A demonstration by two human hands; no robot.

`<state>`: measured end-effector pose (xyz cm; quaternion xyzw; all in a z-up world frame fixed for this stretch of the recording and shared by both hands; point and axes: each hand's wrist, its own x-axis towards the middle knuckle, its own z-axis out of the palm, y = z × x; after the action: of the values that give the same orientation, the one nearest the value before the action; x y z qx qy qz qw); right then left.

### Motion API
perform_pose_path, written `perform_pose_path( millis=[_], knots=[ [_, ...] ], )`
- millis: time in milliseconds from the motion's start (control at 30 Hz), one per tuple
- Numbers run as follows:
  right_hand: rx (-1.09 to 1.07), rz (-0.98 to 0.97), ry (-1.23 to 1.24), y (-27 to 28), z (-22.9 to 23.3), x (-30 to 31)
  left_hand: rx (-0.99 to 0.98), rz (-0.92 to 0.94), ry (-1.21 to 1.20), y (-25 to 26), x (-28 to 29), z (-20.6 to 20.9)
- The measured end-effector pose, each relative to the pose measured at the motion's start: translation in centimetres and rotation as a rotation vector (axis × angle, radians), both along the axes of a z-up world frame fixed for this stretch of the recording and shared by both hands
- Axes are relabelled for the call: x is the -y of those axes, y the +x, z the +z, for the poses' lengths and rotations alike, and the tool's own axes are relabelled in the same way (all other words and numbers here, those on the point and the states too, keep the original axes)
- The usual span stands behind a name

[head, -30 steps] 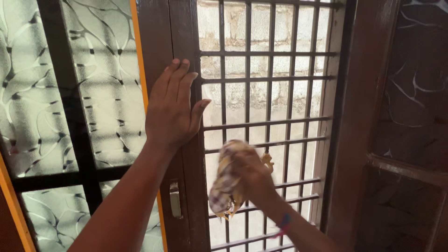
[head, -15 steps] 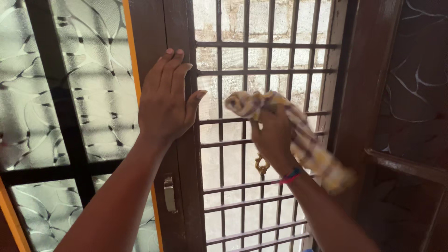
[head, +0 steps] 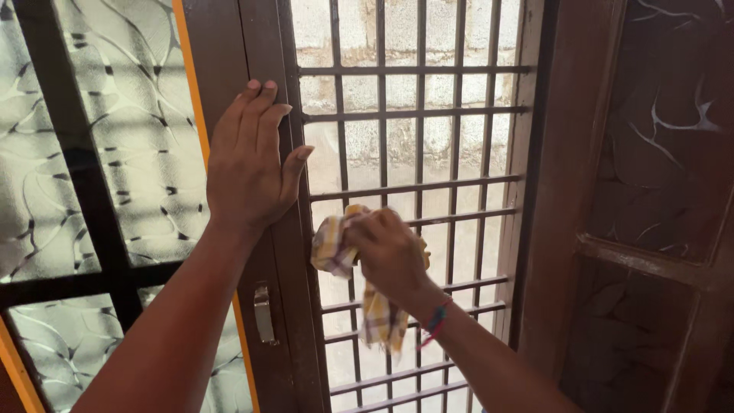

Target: The person wipes a window frame and bars with a cloth. They clean the window sill, the wooden frame, and the individual metal bars.

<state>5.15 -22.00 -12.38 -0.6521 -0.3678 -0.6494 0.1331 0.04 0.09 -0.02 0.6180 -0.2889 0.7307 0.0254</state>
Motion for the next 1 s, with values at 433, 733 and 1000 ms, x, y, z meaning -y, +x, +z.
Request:
perform_pose_path(
  millis=[433,733,1000],
  knots=[
    [-0.405,0.135,0.295,-0.3,0.6,7.7,0.041,0.041,0.001,0.8,0.1,-0.4],
    [-0.146,-0.447,0.604,5.2,-2.3,11.9,0.05,0.028,0.008,1.8,-0.2,-0.6],
    [-0.017,-0.306,0.614,3.7,-14.1,6.8,0.046,0.022,0.013,0.9,0.0,-0.4]
  ],
)
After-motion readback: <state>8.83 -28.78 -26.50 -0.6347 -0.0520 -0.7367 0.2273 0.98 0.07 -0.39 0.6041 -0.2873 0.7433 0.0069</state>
